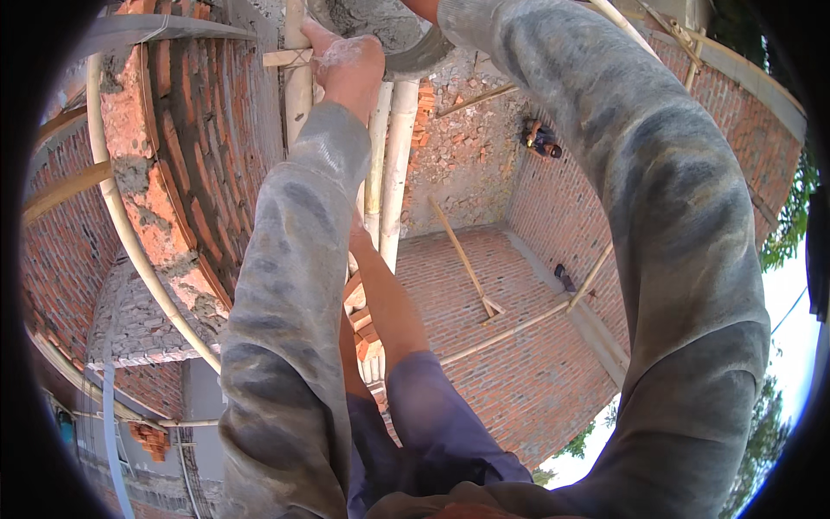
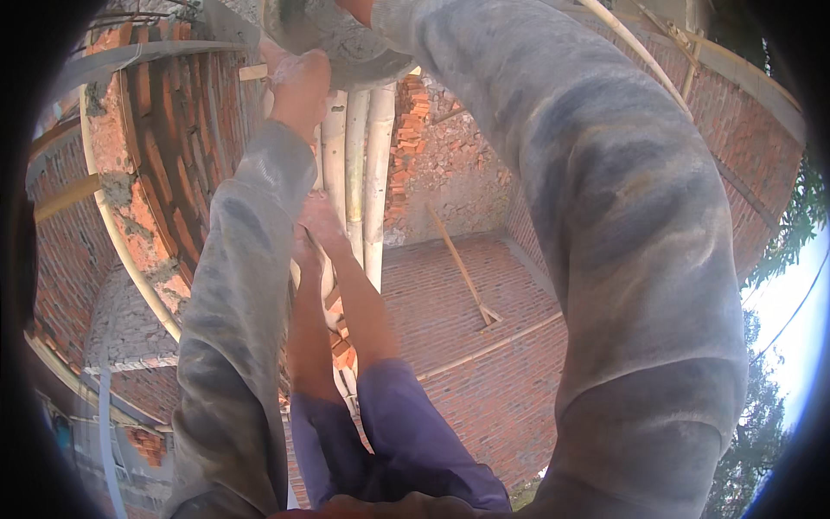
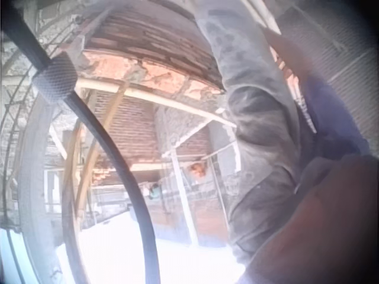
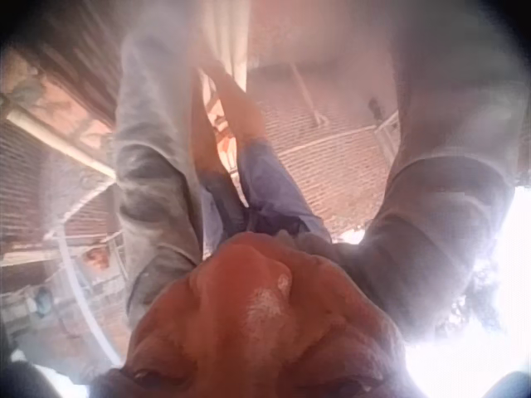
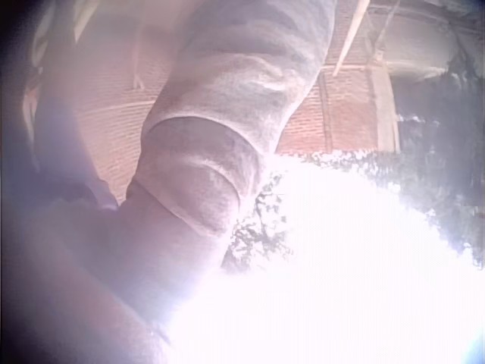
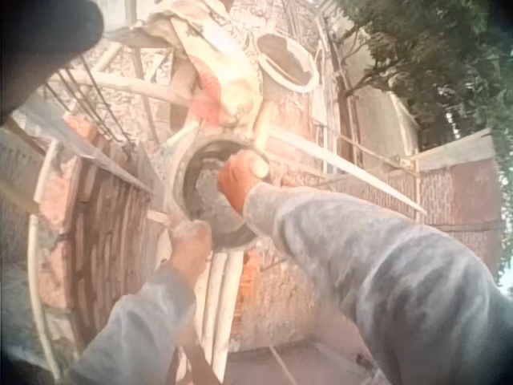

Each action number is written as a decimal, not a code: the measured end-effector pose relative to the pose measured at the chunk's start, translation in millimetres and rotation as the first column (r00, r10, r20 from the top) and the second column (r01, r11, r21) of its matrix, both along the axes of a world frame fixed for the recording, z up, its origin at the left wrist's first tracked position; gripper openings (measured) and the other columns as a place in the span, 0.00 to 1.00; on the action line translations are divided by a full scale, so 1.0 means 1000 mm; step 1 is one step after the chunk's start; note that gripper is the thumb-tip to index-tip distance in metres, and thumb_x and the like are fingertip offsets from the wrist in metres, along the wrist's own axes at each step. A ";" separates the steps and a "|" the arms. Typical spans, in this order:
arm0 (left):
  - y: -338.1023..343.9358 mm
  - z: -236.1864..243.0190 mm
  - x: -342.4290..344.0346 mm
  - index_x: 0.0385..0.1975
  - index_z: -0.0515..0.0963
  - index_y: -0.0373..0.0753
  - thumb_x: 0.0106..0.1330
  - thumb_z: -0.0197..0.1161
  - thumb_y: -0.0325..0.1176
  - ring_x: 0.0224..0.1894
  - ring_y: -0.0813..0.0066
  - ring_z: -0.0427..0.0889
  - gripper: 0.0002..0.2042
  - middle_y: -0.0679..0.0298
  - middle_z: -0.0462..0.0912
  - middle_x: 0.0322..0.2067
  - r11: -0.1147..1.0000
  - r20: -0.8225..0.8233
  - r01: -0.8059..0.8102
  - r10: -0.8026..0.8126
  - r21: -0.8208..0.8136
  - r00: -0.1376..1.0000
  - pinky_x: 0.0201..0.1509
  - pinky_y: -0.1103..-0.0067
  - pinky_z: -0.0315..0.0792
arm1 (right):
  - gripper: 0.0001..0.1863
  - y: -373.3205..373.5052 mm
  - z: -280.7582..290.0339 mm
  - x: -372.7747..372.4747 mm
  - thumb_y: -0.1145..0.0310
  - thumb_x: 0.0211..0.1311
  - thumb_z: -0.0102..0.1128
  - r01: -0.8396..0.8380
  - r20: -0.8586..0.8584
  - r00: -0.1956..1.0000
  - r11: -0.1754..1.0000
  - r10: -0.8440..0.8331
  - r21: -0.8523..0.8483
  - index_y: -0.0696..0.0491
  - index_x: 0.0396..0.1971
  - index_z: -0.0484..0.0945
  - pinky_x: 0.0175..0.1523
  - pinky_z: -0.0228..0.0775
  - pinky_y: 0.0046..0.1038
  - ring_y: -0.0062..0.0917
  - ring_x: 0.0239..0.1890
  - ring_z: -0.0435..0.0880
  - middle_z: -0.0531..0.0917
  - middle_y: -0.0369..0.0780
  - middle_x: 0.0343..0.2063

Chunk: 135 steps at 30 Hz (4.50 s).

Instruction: The person is laying bricks on a wall using a trowel to apply mortar. They pick up bricks, apply mortar, and place them on the wall, repeating the process.

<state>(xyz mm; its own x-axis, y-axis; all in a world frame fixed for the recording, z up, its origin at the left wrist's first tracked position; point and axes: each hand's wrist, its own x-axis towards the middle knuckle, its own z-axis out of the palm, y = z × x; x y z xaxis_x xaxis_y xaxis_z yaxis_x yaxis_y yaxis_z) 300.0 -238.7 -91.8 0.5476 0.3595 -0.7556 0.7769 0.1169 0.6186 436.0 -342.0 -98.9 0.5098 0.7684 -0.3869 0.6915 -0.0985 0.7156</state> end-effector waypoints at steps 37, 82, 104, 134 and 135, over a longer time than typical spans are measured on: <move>0.156 0.077 -0.241 0.68 0.71 0.32 0.62 0.66 0.26 0.71 0.39 0.70 0.31 0.45 0.74 0.66 0.595 0.215 0.047 -0.362 0.802 0.907 0.73 0.55 0.66 | 0.16 -0.055 0.019 -0.102 0.64 0.50 0.65 0.848 -0.575 0.500 0.230 -0.648 0.478 0.55 0.39 0.88 0.44 0.82 0.47 0.47 0.36 0.88 0.88 0.49 0.34; 0.261 0.041 -0.286 0.64 0.80 0.36 0.66 0.69 0.23 0.59 0.73 0.81 0.24 0.49 0.71 0.70 0.830 0.097 0.014 -0.081 0.557 0.992 0.61 0.78 0.78 | 0.17 -0.148 -0.034 -0.138 0.62 0.68 0.72 0.941 -0.987 -0.067 -0.337 -0.146 -0.014 0.63 0.43 0.88 0.31 0.73 0.23 0.18 0.29 0.81 0.86 0.37 0.30; 0.392 0.062 -0.601 0.75 0.64 0.35 0.77 0.40 0.60 0.78 0.53 0.61 0.38 0.53 0.71 0.72 0.929 -0.145 -0.273 0.243 -0.248 0.959 0.82 0.60 0.49 | 0.17 -0.035 0.203 -0.332 0.66 0.68 0.68 0.858 -0.924 0.383 0.371 -0.005 0.354 0.63 0.50 0.84 0.48 0.76 0.36 0.36 0.37 0.85 0.86 0.49 0.35; 0.341 0.040 -0.661 0.70 0.74 0.39 0.79 0.50 0.35 0.54 0.76 0.79 0.23 0.68 0.81 0.56 0.755 0.215 -0.226 0.437 -0.616 0.874 0.60 0.77 0.75 | 0.20 0.162 0.123 -0.796 0.78 0.56 0.68 0.867 -0.881 0.473 0.175 0.003 0.466 0.61 0.51 0.82 0.48 0.74 0.44 0.46 0.45 0.81 0.82 0.49 0.43; 0.341 0.042 -0.660 0.69 0.76 0.39 0.77 0.52 0.32 0.51 0.79 0.80 0.22 0.70 0.83 0.54 0.674 0.185 -0.269 0.521 -0.688 0.833 0.57 0.80 0.76 | 0.20 0.163 0.121 -0.798 0.79 0.56 0.68 0.853 -0.868 0.497 0.189 -0.009 0.487 0.61 0.50 0.81 0.48 0.74 0.43 0.46 0.45 0.81 0.82 0.48 0.43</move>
